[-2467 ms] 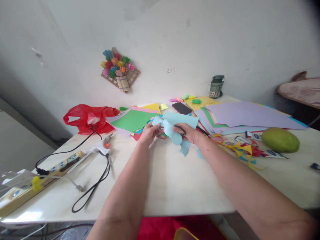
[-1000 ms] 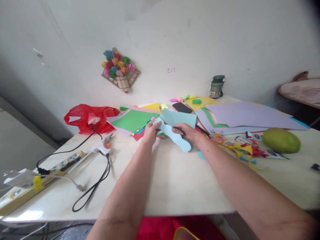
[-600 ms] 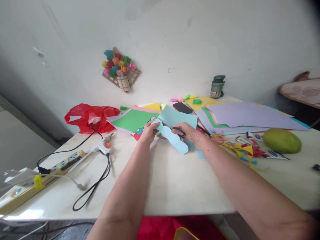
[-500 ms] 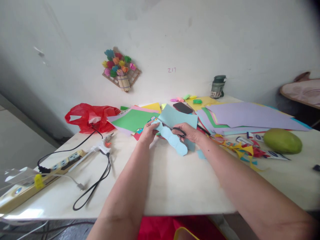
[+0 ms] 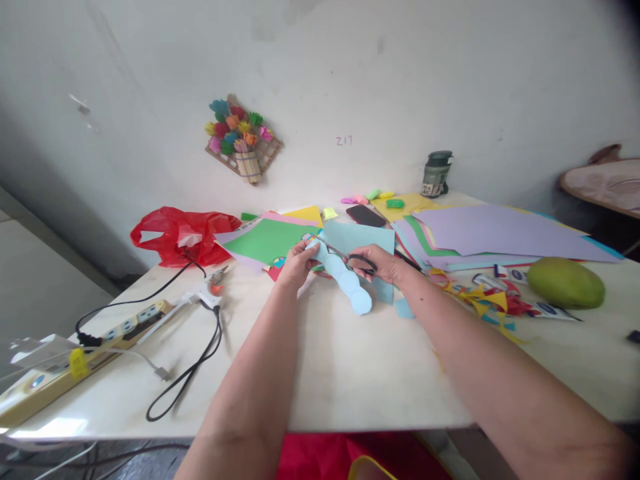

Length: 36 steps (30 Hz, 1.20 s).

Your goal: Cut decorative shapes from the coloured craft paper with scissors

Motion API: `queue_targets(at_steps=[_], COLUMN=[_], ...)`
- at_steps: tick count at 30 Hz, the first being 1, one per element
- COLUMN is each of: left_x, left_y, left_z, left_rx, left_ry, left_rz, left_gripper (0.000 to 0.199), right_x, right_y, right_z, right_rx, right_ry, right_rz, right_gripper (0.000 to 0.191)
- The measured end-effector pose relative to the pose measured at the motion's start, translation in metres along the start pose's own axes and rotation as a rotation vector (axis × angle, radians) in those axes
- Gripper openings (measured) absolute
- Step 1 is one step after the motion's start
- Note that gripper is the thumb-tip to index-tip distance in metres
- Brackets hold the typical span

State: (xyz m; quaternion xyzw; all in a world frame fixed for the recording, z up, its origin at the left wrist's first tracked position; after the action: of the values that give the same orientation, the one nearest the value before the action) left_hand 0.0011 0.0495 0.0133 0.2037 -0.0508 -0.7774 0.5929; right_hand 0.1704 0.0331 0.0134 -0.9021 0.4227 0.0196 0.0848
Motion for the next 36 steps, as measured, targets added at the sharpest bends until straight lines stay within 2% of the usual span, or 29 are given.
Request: queue_targets(at_steps=[5, 15, 26, 31, 36], left_x=[-0.0003, 0.0007, 0.0020, 0.0041, 0.0048], left_y=[-0.0003, 0.0037, 0.0031, 0.0032, 0.0022], left_z=[-0.0001, -0.0036, -0.0044, -0.0051, -0.0095], left_rx=[0.022, -0.033, -0.030, -0.040, -0.042], left_ry=[0.012, -0.045, -0.081, -0.103, -0.180], left_rz=[0.018, -0.085, -0.085, -0.084, -0.076], left_gripper=[0.028, 0.026, 0.025, 0.023, 0.020], right_x=[-0.0002, 0.0028, -0.0003, 0.0017, 0.0055], right_y=[0.0003, 0.0014, -0.0048, -0.0021, -0.0078], right_z=[0.0020, -0.0011, 0.0026, 0.0000, -0.0047], right_rx=[-0.009, 0.050, 0.067, 0.021, -0.074], right_ry=[0.011, 0.019, 0.043, 0.063, 0.016], right_rz=[-0.022, -0.065, 0.013, 0.011, 0.138], right_gripper=[0.018, 0.020, 0.025, 0.027, 0.027])
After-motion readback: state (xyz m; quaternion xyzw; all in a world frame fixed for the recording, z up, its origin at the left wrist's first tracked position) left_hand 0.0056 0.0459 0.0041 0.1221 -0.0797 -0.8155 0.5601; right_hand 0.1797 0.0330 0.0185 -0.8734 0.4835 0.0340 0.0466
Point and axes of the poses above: each hand's wrist, its own x-axis away from the middle knuckle, its own y-axis out of the palm, z = x × y, the point moved 5 cm from there along -x, towards the middle knuckle, and after that the axes turned 6 degrees about -z, right-handed, at the moved point
